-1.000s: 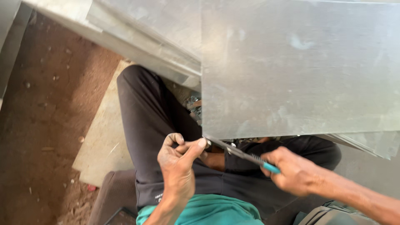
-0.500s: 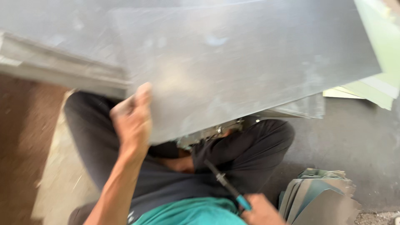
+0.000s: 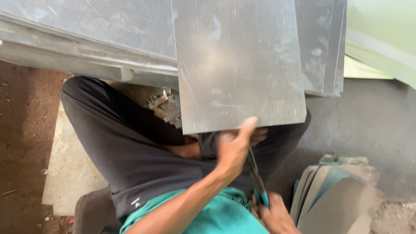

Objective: The person sits on the floor and uses shears to cut small notches into the edges of metal sheets, handling them one at a time.

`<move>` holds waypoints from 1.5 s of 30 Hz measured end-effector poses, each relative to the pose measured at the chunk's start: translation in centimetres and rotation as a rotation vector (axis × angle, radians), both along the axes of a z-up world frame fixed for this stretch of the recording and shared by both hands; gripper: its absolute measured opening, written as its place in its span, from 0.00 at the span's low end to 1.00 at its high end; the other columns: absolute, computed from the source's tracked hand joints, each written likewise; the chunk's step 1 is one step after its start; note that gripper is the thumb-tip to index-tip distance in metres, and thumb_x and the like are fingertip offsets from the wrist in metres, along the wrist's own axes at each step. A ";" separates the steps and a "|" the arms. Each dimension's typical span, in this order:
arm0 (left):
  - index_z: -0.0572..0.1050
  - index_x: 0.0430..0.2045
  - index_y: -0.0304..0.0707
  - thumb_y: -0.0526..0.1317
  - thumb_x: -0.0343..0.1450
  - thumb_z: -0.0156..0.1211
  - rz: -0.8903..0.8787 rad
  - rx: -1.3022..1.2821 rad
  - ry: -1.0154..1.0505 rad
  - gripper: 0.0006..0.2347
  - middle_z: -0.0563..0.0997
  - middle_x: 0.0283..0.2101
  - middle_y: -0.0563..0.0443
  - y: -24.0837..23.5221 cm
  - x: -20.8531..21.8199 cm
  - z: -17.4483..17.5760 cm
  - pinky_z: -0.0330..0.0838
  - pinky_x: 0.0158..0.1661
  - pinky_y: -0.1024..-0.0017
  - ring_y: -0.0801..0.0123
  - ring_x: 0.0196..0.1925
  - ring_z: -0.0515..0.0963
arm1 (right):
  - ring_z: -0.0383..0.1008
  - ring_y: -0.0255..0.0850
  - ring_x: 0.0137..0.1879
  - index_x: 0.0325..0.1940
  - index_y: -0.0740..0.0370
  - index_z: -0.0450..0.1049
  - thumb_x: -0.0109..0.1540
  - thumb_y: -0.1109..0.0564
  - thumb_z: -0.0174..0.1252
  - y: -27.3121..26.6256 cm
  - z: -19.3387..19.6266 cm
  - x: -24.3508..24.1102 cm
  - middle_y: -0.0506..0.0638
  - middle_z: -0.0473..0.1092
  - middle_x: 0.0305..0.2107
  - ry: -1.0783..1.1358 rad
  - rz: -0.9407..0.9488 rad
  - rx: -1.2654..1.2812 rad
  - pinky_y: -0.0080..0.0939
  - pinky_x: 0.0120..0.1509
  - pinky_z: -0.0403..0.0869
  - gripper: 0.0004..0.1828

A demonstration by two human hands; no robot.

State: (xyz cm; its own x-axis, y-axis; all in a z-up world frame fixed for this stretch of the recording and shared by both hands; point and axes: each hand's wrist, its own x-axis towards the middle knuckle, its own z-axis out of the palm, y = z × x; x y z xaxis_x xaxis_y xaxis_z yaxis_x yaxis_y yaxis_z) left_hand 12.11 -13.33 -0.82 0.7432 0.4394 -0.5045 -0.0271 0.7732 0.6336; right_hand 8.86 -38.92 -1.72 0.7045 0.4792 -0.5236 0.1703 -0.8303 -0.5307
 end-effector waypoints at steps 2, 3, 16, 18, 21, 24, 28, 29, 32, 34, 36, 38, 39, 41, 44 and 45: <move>0.81 0.33 0.30 0.42 0.68 0.65 0.144 -0.030 0.094 0.11 0.86 0.30 0.46 3.1 -3.2 -0.3 0.80 0.32 0.68 0.66 0.29 0.86 | 0.71 0.43 0.49 0.45 0.57 0.72 0.54 0.59 0.56 1.8 2.8 0.1 0.55 0.72 0.41 -0.499 0.524 0.239 0.40 0.54 0.71 0.15; 0.82 0.35 0.28 0.41 0.70 0.65 0.151 0.073 0.154 0.11 0.87 0.31 0.44 5.3 -5.4 -0.6 0.71 0.28 0.70 0.67 0.28 0.81 | 0.71 0.40 0.44 0.43 0.60 0.73 0.55 0.58 0.55 3.2 3.9 0.8 0.53 0.71 0.36 -0.093 0.257 0.126 0.39 0.53 0.70 0.13; 0.81 0.35 0.25 0.32 0.70 0.64 0.014 0.022 -0.081 0.05 0.86 0.35 0.49 5.1 -4.9 -0.6 0.78 0.41 0.77 0.77 0.36 0.84 | 0.62 0.41 0.34 0.38 0.65 0.67 0.45 0.55 0.49 11.8 5.9 -1.5 0.51 0.64 0.27 0.412 -0.191 0.114 0.43 0.40 0.68 0.18; 0.80 0.31 0.25 0.32 0.71 0.64 -0.024 0.040 -0.060 0.04 0.86 0.35 0.48 5.3 -5.3 -0.6 0.79 0.41 0.77 0.76 0.36 0.83 | 0.62 0.41 0.34 0.38 0.64 0.67 0.46 0.55 0.48 12.0 6.0 -2.2 0.52 0.65 0.27 0.384 -0.201 0.118 0.43 0.41 0.68 0.18; 0.77 0.25 0.25 0.32 0.72 0.65 -0.054 0.079 -0.050 0.07 0.86 0.34 0.46 5.6 -5.6 -0.6 0.80 0.41 0.76 0.75 0.37 0.84 | 0.62 0.42 0.33 0.37 0.63 0.67 0.48 0.55 0.47 12.6 6.2 -2.5 0.52 0.65 0.26 0.353 -0.216 0.107 0.44 0.41 0.69 0.16; 0.77 0.23 0.26 0.31 0.73 0.65 -0.058 0.079 -0.068 0.08 0.86 0.33 0.45 5.7 -5.3 -0.4 0.81 0.42 0.75 0.73 0.37 0.85 | 0.63 0.43 0.32 0.34 0.64 0.67 0.48 0.56 0.48 12.9 5.9 -2.1 0.53 0.65 0.24 0.317 -0.253 0.063 0.44 0.40 0.69 0.13; 0.80 0.26 0.30 0.34 0.68 0.66 -0.087 0.084 -0.016 0.04 0.85 0.30 0.52 6.8 -5.1 0.4 0.78 0.38 0.79 0.78 0.32 0.82 | 0.65 0.43 0.27 0.29 0.65 0.70 0.48 0.58 0.49 13.1 5.4 -1.8 0.52 0.68 0.19 0.243 -0.251 0.052 0.46 0.35 0.68 0.09; 0.80 0.26 0.30 0.34 0.68 0.66 -0.081 0.093 -0.019 0.04 0.85 0.30 0.52 7.3 -4.5 0.4 0.78 0.38 0.79 0.78 0.32 0.82 | 0.65 0.43 0.27 0.29 0.65 0.70 0.48 0.58 0.49 13.1 5.2 -1.6 0.52 0.68 0.19 0.240 -0.243 0.061 0.46 0.35 0.68 0.09; 0.70 0.18 0.35 0.42 0.73 0.63 -0.023 0.344 0.149 0.14 0.64 0.24 0.63 9.8 -2.2 -0.5 0.52 0.26 0.74 0.82 0.26 0.59 | 0.66 0.43 0.24 0.27 0.65 0.72 0.50 0.58 0.51 12.7 5.1 -1.9 0.53 0.67 0.15 0.234 -0.289 -0.010 0.48 0.33 0.66 0.08; 0.63 0.17 0.37 0.47 0.78 0.59 0.002 0.392 0.122 0.21 0.58 0.25 0.65 11.1 -0.2 -0.9 0.49 0.28 0.72 0.82 0.29 0.55 | 0.64 0.42 0.24 0.28 0.66 0.70 0.50 0.59 0.50 12.2 4.9 -1.7 0.52 0.66 0.16 0.239 -0.247 0.059 0.46 0.32 0.67 0.08; 0.60 0.13 0.39 0.47 0.78 0.55 0.029 0.534 0.186 0.22 0.56 0.20 0.64 11.5 1.3 -0.7 0.46 0.25 0.71 0.80 0.24 0.52 | 0.64 0.42 0.25 0.30 0.66 0.71 0.51 0.57 0.51 11.1 5.2 -1.4 0.53 0.66 0.17 0.259 -0.233 0.016 0.45 0.33 0.67 0.09; 0.58 0.15 0.39 0.46 0.79 0.54 0.163 0.557 0.116 0.21 0.55 0.22 0.64 9.4 0.7 -0.2 0.45 0.26 0.72 0.81 0.26 0.51 | 0.64 0.41 0.25 0.32 0.65 0.72 0.52 0.56 0.51 9.1 5.2 -0.8 0.54 0.66 0.18 0.276 -0.235 -0.024 0.44 0.33 0.66 0.10; 0.56 0.18 0.40 0.45 0.81 0.53 0.296 0.566 0.050 0.21 0.55 0.25 0.65 7.8 0.1 -0.1 0.44 0.28 0.72 0.81 0.28 0.50 | 0.66 0.40 0.29 0.37 0.65 0.73 0.49 0.57 0.52 7.6 5.3 -0.8 0.51 0.69 0.23 0.448 -0.306 0.069 0.42 0.35 0.68 0.15; 0.56 0.16 0.40 0.43 0.81 0.51 0.346 0.605 0.098 0.21 0.56 0.23 0.64 3.3 0.0 0.1 0.45 0.27 0.72 0.81 0.27 0.51 | 0.67 0.39 0.32 0.42 0.64 0.75 0.45 0.57 0.53 5.4 4.7 -2.1 0.49 0.71 0.29 0.596 -0.408 0.176 0.41 0.36 0.70 0.22; 0.58 0.16 0.38 0.42 0.82 0.56 0.012 0.422 0.029 0.22 0.60 0.21 0.62 0.1 -0.8 -0.7 0.47 0.28 0.76 0.83 0.26 0.54 | 0.72 0.39 0.39 0.52 0.62 0.75 0.46 0.55 0.51 2.7 4.4 -3.9 0.49 0.76 0.37 0.486 -0.727 0.133 0.39 0.41 0.71 0.30; 0.58 0.16 0.38 0.42 0.82 0.56 -0.010 0.409 0.017 0.22 0.60 0.21 0.62 -0.2 0.4 -1.3 0.47 0.28 0.76 0.83 0.26 0.54 | 0.72 0.40 0.39 0.53 0.61 0.73 0.46 0.53 0.50 2.1 4.4 -4.0 0.48 0.74 0.38 0.440 -0.735 0.197 0.38 0.42 0.72 0.31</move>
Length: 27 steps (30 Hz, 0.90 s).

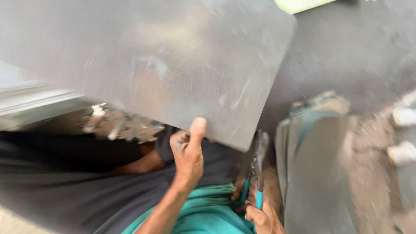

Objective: The person sits on the floor and uses shears to cut small notches into the edges of metal sheets, handling them one at a time.

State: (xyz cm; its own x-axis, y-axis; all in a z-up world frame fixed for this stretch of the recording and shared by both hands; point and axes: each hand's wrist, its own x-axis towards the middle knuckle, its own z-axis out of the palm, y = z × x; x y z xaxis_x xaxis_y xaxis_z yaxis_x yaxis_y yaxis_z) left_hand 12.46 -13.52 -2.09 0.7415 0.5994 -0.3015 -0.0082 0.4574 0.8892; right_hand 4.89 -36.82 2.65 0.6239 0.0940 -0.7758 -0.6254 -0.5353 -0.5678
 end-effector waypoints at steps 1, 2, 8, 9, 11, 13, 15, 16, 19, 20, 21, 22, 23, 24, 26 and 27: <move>0.69 0.20 0.36 0.40 0.76 0.60 -0.195 -0.133 -0.013 0.13 0.72 0.24 0.58 0.1 0.3 -0.2 0.61 0.30 0.77 0.80 0.27 0.67 | 0.72 0.41 0.39 0.55 0.61 0.72 0.47 0.51 0.49 -0.3 0.5 -1.1 0.48 0.72 0.39 -0.041 -0.029 0.038 0.38 0.42 0.73 0.32; 0.80 0.25 0.32 0.38 0.69 0.64 -0.386 -0.269 -0.022 0.07 0.84 0.26 0.53 -0.3 0.4 -0.1 0.76 0.32 0.76 0.76 0.27 0.81 | 0.72 0.41 0.39 0.55 0.61 0.72 0.47 0.51 0.49 -0.4 1.1 -2.1 0.48 0.72 0.39 -0.027 -0.058 0.024 0.38 0.42 0.73 0.32; 0.84 0.39 0.28 0.40 0.69 0.70 -0.495 -0.295 0.045 0.12 0.87 0.33 0.49 -3.0 2.6 0.5 0.78 0.38 0.79 0.76 0.34 0.85 | 0.68 0.42 0.39 0.57 0.60 0.70 0.46 0.53 0.47 3.6 1.3 0.2 0.52 0.72 0.40 0.143 -0.189 0.109 0.40 0.40 0.68 0.34; 0.84 0.39 0.28 0.40 0.69 0.70 -0.505 -0.290 0.050 0.12 0.87 0.33 0.49 -3.1 2.7 0.4 0.78 0.38 0.79 0.76 0.34 0.85 | 0.69 0.41 0.40 0.56 0.62 0.69 0.45 0.54 0.48 4.3 1.3 0.7 0.52 0.71 0.38 0.095 -0.190 0.108 0.41 0.40 0.69 0.34; 0.86 0.38 0.31 0.39 0.66 0.71 -0.534 -0.196 0.338 0.12 0.86 0.31 0.54 -3.1 2.5 0.5 0.50 0.19 0.82 0.83 0.21 0.63 | 0.69 0.40 0.42 0.55 0.64 0.69 0.43 0.55 0.49 5.1 1.6 1.5 0.53 0.69 0.37 0.057 -0.198 0.110 0.42 0.39 0.70 0.34; 0.85 0.39 0.30 0.38 0.67 0.72 -0.514 -0.215 0.252 0.11 0.86 0.32 0.55 -3.2 2.4 0.2 0.53 0.21 0.84 0.87 0.23 0.68 | 0.64 0.41 0.36 0.52 0.66 0.71 0.44 0.54 0.49 5.4 2.0 1.8 0.53 0.68 0.33 0.020 -0.098 0.063 0.41 0.40 0.69 0.31; 0.85 0.40 0.29 0.37 0.69 0.72 -0.496 -0.238 0.165 0.11 0.86 0.33 0.56 -3.2 2.2 -0.2 0.57 0.22 0.86 0.91 0.26 0.73 | 0.65 0.41 0.35 0.51 0.65 0.71 0.44 0.54 0.49 5.7 2.2 2.0 0.53 0.68 0.33 0.053 -0.124 0.043 0.41 0.40 0.70 0.31; 0.85 0.40 0.30 0.38 0.68 0.71 -0.522 -0.231 0.236 0.11 0.86 0.31 0.57 -3.1 2.1 -0.4 0.52 0.20 0.85 0.90 0.22 0.66 | 0.66 0.40 0.34 0.51 0.64 0.71 0.44 0.54 0.49 5.8 2.3 2.1 0.53 0.68 0.32 0.077 -0.146 0.021 0.41 0.40 0.70 0.31; 0.86 0.39 0.30 0.37 0.67 0.71 -0.542 -0.207 0.307 0.11 0.85 0.29 0.57 -3.1 2.2 -0.5 0.47 0.17 0.85 0.88 0.19 0.61 | 0.66 0.40 0.34 0.53 0.60 0.70 0.43 0.54 0.48 6.1 2.3 2.6 0.53 0.67 0.31 0.094 -0.166 -0.014 0.43 0.39 0.71 0.32; 0.86 0.39 0.29 0.36 0.67 0.71 -0.533 -0.193 0.304 0.10 0.85 0.29 0.55 -3.1 2.3 -0.5 0.47 0.17 0.86 0.87 0.20 0.63 | 0.66 0.40 0.34 0.53 0.60 0.70 0.43 0.54 0.48 6.1 2.3 2.6 0.53 0.67 0.31 0.097 -0.171 -0.013 0.43 0.39 0.71 0.32; 0.86 0.39 0.29 0.36 0.67 0.71 -0.537 -0.194 0.307 0.10 0.85 0.29 0.55 -3.2 2.3 -0.5 0.47 0.17 0.86 0.87 0.20 0.63 | 0.64 0.40 0.33 0.48 0.63 0.70 0.44 0.54 0.49 6.0 2.4 2.6 0.54 0.66 0.30 0.059 -0.139 -0.014 0.42 0.39 0.69 0.28; 0.85 0.38 0.29 0.36 0.68 0.71 -0.506 -0.197 0.193 0.09 0.86 0.32 0.54 -3.3 2.2 -0.5 0.61 0.24 0.86 0.84 0.26 0.73 | 0.63 0.40 0.33 0.43 0.65 0.70 0.44 0.54 0.49 6.0 2.3 2.6 0.55 0.64 0.28 0.020 -0.106 -0.015 0.42 0.38 0.68 0.24; 0.83 0.38 0.28 0.35 0.69 0.71 -0.475 -0.203 0.079 0.09 0.86 0.35 0.54 -3.4 2.3 -0.5 0.74 0.31 0.86 0.80 0.33 0.84 | 0.63 0.40 0.33 0.43 0.65 0.70 0.44 0.54 0.49 5.9 2.0 2.6 0.55 0.64 0.28 0.023 -0.109 -0.017 0.42 0.38 0.68 0.24; 0.83 0.38 0.28 0.35 0.69 0.71 -0.477 -0.206 0.082 0.09 0.86 0.35 0.54 -3.3 2.3 -0.5 0.74 0.31 0.86 0.80 0.33 0.84 | 0.63 0.40 0.30 0.39 0.66 0.70 0.44 0.55 0.49 5.8 1.7 2.7 0.54 0.64 0.25 0.016 -0.105 -0.008 0.43 0.35 0.67 0.21; 0.85 0.38 0.29 0.34 0.67 0.70 -0.531 -0.184 0.259 0.09 0.87 0.32 0.50 -3.2 2.3 -0.5 0.61 0.22 0.83 0.77 0.30 0.82 | 0.63 0.40 0.28 0.35 0.66 0.69 0.43 0.55 0.48 5.7 1.2 2.4 0.53 0.64 0.23 0.013 -0.102 -0.001 0.43 0.32 0.66 0.18; 0.85 0.38 0.29 0.34 0.67 0.70 -0.529 -0.183 0.258 0.09 0.87 0.32 0.50 -3.2 2.4 -0.4 0.61 0.22 0.83 0.77 0.30 0.82 | 0.62 0.39 0.26 0.32 0.66 0.69 0.43 0.56 0.48 5.6 1.0 2.4 0.51 0.64 0.20 -0.026 -0.099 0.007 0.43 0.30 0.65 0.17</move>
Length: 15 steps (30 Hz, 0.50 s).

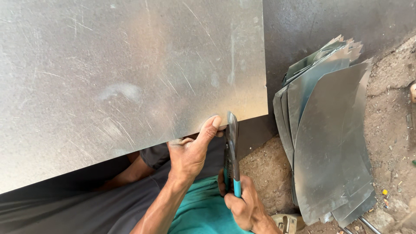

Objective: The person sits on the floor and uses shears to cut small notches into the edges of metal sheets, handling them one at a time.

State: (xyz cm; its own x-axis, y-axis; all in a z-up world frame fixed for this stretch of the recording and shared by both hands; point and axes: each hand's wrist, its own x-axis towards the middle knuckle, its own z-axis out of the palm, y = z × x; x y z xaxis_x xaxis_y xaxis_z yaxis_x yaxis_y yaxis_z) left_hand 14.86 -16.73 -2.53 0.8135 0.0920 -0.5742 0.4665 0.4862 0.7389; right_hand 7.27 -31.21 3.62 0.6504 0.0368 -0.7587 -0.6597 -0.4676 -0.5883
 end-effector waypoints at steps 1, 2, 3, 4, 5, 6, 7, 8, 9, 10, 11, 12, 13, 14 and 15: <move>0.84 0.37 0.28 0.35 0.68 0.71 0.040 -0.040 -0.064 0.09 0.87 0.34 0.50 -0.1 0.0 0.1 0.70 0.28 0.82 0.76 0.32 0.83 | 0.61 0.39 0.24 0.29 0.66 0.68 0.43 0.56 0.48 -0.1 -0.2 0.0 0.50 0.63 0.18 -0.039 0.003 0.007 0.42 0.28 0.64 0.15; 0.84 0.37 0.28 0.35 0.68 0.71 0.079 -0.082 -0.126 0.09 0.86 0.36 0.50 -0.1 0.0 0.2 0.78 0.34 0.81 0.75 0.34 0.85 | 0.61 0.39 0.24 0.29 0.66 0.68 0.43 0.56 0.48 -0.2 -0.3 -0.1 0.50 0.63 0.18 -0.038 0.004 0.007 0.42 0.28 0.64 0.15; 0.84 0.37 0.28 0.35 0.68 0.71 0.080 -0.082 -0.125 0.09 0.86 0.36 0.50 0.0 -0.1 0.2 0.78 0.34 0.81 0.75 0.34 0.85 | 0.61 0.39 0.23 0.28 0.66 0.68 0.43 0.56 0.48 -0.2 -0.4 -0.2 0.50 0.63 0.16 -0.045 -0.008 0.015 0.42 0.27 0.64 0.13; 0.84 0.36 0.28 0.36 0.68 0.70 0.053 -0.049 -0.106 0.09 0.86 0.34 0.51 0.1 0.0 0.2 0.76 0.31 0.82 0.76 0.33 0.85 | 0.61 0.38 0.22 0.27 0.66 0.67 0.43 0.56 0.49 -0.3 -0.5 -0.3 0.49 0.63 0.15 -0.054 -0.023 0.021 0.42 0.26 0.64 0.12; 0.84 0.36 0.28 0.36 0.68 0.70 0.025 -0.016 -0.086 0.09 0.87 0.33 0.52 0.1 0.0 0.1 0.74 0.29 0.83 0.77 0.32 0.84 | 0.61 0.38 0.22 0.27 0.66 0.67 0.43 0.56 0.49 -0.3 -0.5 -0.4 0.49 0.63 0.15 -0.056 -0.023 0.019 0.42 0.26 0.64 0.12; 0.84 0.36 0.28 0.36 0.68 0.70 0.027 -0.019 -0.088 0.09 0.87 0.33 0.52 0.1 0.0 0.0 0.74 0.29 0.83 0.77 0.32 0.84 | 0.60 0.38 0.22 0.26 0.67 0.67 0.44 0.57 0.49 -0.2 -0.5 -0.5 0.49 0.63 0.15 -0.046 -0.039 0.007 0.42 0.26 0.63 0.11; 0.85 0.38 0.29 0.36 0.69 0.70 -0.019 0.002 -0.004 0.09 0.87 0.32 0.51 0.0 0.0 0.0 0.65 0.25 0.81 0.77 0.29 0.78 | 0.60 0.38 0.22 0.26 0.67 0.67 0.44 0.58 0.49 -0.1 -0.5 -0.6 0.50 0.62 0.15 -0.037 -0.056 -0.005 0.42 0.26 0.62 0.10; 0.86 0.40 0.30 0.37 0.70 0.71 -0.062 0.025 0.079 0.09 0.87 0.31 0.50 0.0 -0.1 -0.1 0.56 0.21 0.80 0.76 0.25 0.71 | 0.60 0.38 0.22 0.26 0.67 0.67 0.44 0.58 0.49 0.0 -0.5 -0.6 0.50 0.62 0.15 -0.039 -0.050 -0.007 0.42 0.26 0.62 0.10; 0.86 0.40 0.30 0.37 0.70 0.71 -0.056 0.024 0.077 0.09 0.87 0.31 0.50 0.0 -0.2 -0.1 0.56 0.21 0.80 0.76 0.25 0.71 | 0.60 0.38 0.23 0.26 0.68 0.67 0.44 0.58 0.49 0.1 -0.5 -0.7 0.50 0.62 0.15 -0.022 -0.078 -0.012 0.43 0.26 0.62 0.10; 0.86 0.39 0.30 0.38 0.69 0.70 -0.007 -0.006 -0.003 0.10 0.87 0.31 0.52 -0.2 -0.1 -0.1 0.64 0.26 0.82 0.79 0.29 0.77 | 0.60 0.39 0.23 0.26 0.69 0.67 0.44 0.59 0.48 0.0 -0.6 -0.8 0.51 0.63 0.15 -0.009 -0.105 -0.017 0.43 0.27 0.62 0.11; 0.85 0.38 0.30 0.39 0.69 0.70 0.042 -0.036 -0.083 0.10 0.87 0.32 0.54 -0.2 -0.1 0.0 0.73 0.30 0.83 0.81 0.32 0.82 | 0.60 0.39 0.23 0.26 0.69 0.67 0.44 0.59 0.48 -0.2 -0.7 -1.0 0.51 0.63 0.15 -0.014 -0.096 -0.019 0.43 0.27 0.62 0.11; 0.85 0.38 0.30 0.39 0.69 0.70 0.057 -0.041 -0.085 0.10 0.87 0.32 0.54 -0.2 0.0 0.2 0.73 0.30 0.83 0.81 0.32 0.82 | 0.63 0.39 0.24 0.27 0.67 0.69 0.44 0.59 0.50 -0.7 -0.9 -1.3 0.52 0.65 0.17 -0.028 -0.078 0.016 0.43 0.28 0.65 0.10; 0.87 0.39 0.31 0.39 0.69 0.72 -0.009 0.008 0.028 0.10 0.82 0.28 0.56 -0.1 0.2 0.4 0.63 0.27 0.79 0.78 0.27 0.73 | 0.66 0.40 0.26 0.29 0.66 0.71 0.45 0.60 0.51 -1.3 -1.2 -1.9 0.53 0.67 0.19 -0.041 -0.059 0.052 0.42 0.30 0.69 0.10; 0.88 0.40 0.33 0.38 0.69 0.74 -0.060 0.061 0.137 0.10 0.78 0.24 0.57 0.3 0.4 0.7 0.53 0.23 0.74 0.74 0.23 0.64 | 0.66 0.40 0.26 0.29 0.66 0.71 0.45 0.60 0.51 -2.5 -1.1 -3.0 0.53 0.67 0.19 -0.046 -0.028 0.054 0.42 0.30 0.69 0.10; 0.88 0.40 0.33 0.38 0.69 0.74 -0.029 0.061 0.132 0.10 0.78 0.24 0.57 1.1 0.3 1.2 0.53 0.23 0.74 0.74 0.23 0.64 | 0.70 0.42 0.33 0.36 0.67 0.69 0.52 0.61 0.52 -4.3 -0.3 -4.8 0.60 0.69 0.31 -0.395 0.322 0.006 0.41 0.39 0.73 0.10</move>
